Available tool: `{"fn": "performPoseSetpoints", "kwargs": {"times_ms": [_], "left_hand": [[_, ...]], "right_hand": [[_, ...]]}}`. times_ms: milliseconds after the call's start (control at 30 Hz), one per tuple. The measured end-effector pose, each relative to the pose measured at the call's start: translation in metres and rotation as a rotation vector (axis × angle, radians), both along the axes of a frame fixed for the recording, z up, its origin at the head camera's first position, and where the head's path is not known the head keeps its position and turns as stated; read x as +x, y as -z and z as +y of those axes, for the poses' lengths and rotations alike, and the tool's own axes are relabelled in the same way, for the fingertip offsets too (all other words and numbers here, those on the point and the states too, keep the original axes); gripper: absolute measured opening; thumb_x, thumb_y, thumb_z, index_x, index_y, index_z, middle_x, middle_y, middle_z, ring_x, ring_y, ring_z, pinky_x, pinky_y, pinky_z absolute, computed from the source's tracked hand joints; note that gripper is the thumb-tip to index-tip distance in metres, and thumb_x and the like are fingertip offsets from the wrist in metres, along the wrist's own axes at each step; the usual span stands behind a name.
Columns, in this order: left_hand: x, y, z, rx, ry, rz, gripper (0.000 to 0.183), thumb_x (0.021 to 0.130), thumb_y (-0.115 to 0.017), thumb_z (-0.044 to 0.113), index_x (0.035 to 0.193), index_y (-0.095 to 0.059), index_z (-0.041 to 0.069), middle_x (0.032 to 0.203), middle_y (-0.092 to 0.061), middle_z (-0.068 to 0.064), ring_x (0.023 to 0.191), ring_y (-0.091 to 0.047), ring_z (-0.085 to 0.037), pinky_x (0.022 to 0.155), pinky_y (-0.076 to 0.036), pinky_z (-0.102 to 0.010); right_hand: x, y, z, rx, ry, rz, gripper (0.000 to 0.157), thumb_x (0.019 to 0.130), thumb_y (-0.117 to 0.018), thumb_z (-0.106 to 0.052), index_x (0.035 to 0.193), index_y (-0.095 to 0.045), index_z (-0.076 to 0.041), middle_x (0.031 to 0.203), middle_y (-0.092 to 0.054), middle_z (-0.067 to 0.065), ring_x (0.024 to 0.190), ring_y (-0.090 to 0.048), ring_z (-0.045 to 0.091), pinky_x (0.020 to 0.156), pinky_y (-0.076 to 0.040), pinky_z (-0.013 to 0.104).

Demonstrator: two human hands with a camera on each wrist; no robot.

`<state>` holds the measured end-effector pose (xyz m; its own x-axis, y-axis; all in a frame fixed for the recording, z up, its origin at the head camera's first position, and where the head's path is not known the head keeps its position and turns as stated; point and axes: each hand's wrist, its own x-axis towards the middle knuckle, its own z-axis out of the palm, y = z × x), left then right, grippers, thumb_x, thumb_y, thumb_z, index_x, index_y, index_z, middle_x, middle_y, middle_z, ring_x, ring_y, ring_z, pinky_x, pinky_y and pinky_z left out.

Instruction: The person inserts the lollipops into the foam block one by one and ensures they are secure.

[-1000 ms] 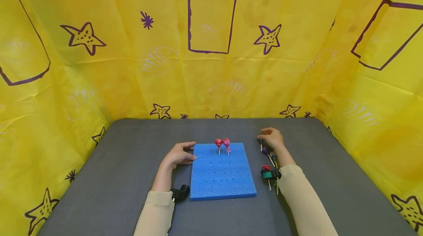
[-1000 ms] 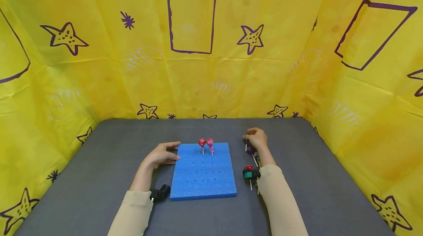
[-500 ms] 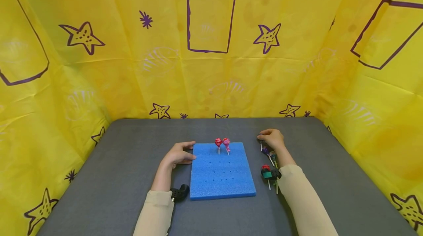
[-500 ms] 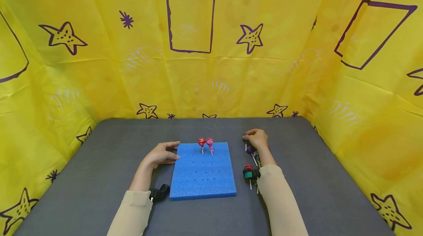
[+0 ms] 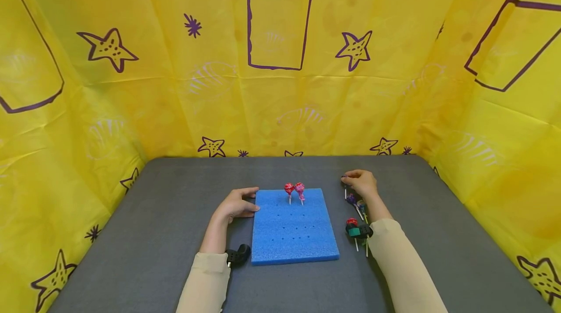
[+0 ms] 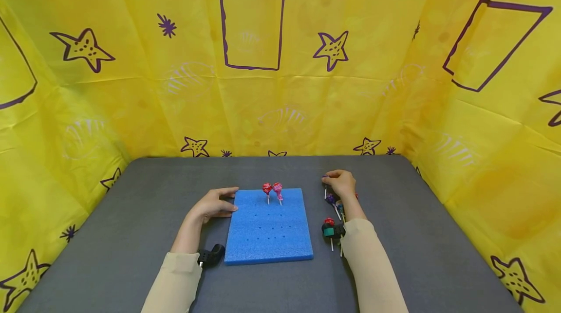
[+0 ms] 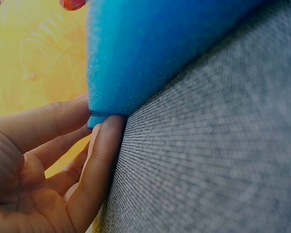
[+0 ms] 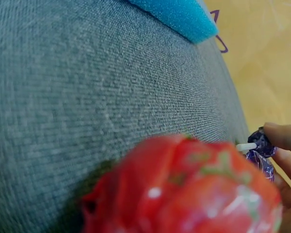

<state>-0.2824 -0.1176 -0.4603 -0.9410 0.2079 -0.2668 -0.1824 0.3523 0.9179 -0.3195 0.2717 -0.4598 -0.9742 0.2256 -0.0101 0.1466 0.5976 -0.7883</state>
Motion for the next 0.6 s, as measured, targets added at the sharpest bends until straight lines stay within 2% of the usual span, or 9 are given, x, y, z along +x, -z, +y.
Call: {"fn": "performPoseSetpoints", "kwargs": {"times_ms": [167, 300, 500, 600], "left_hand": [[0.0, 0.001, 0.0, 0.0, 0.001, -0.002, 0.065, 0.084, -0.072, -0.003, 0.144, -0.05, 0.007, 0.136, -0.051, -0.022, 0.085, -0.067, -0.014, 0.079, -0.064, -0.034], [0.0, 0.001, 0.0, 0.003, 0.006, 0.001, 0.066, 0.084, -0.072, -0.003, 0.145, -0.05, 0.007, 0.137, -0.05, -0.022, 0.085, -0.067, -0.014, 0.08, -0.064, -0.034], [0.0, 0.0, 0.0, -0.001, 0.007, 0.0, 0.066, 0.084, -0.072, -0.002, 0.145, -0.05, 0.007, 0.137, -0.051, -0.022, 0.085, -0.066, -0.014, 0.08, -0.064, -0.034], [0.0, 0.0, 0.0, 0.001, 0.006, -0.002, 0.066, 0.084, -0.072, -0.002, 0.145, -0.05, 0.008, 0.137, -0.051, -0.022, 0.085, -0.066, -0.014, 0.08, -0.064, -0.034]], "right_hand": [[-0.001, 0.0, -0.002, -0.102, 0.028, 0.01, 0.037, 0.09, -0.072, -0.022, 0.118, -0.068, 0.002, 0.118, -0.069, 0.025, 0.074, -0.07, 0.009, 0.073, -0.063, 0.027], [-0.001, -0.004, -0.005, -0.155, 0.053, 0.029, 0.037, 0.091, -0.071, -0.021, 0.121, -0.068, 0.0, 0.12, -0.068, 0.025, 0.075, -0.071, 0.008, 0.074, -0.063, 0.026], [-0.001, -0.021, -0.015, -0.199, 0.047, 0.049, 0.037, 0.092, -0.07, -0.026, 0.123, -0.067, -0.005, 0.124, -0.068, 0.02, 0.089, -0.074, 0.015, 0.09, -0.061, 0.035], [-0.001, -0.031, -0.025, -0.245, 0.03, 0.081, 0.038, 0.092, -0.071, -0.026, 0.123, -0.067, -0.005, 0.123, -0.068, 0.019, 0.087, -0.072, 0.011, 0.095, -0.059, 0.038]]}}
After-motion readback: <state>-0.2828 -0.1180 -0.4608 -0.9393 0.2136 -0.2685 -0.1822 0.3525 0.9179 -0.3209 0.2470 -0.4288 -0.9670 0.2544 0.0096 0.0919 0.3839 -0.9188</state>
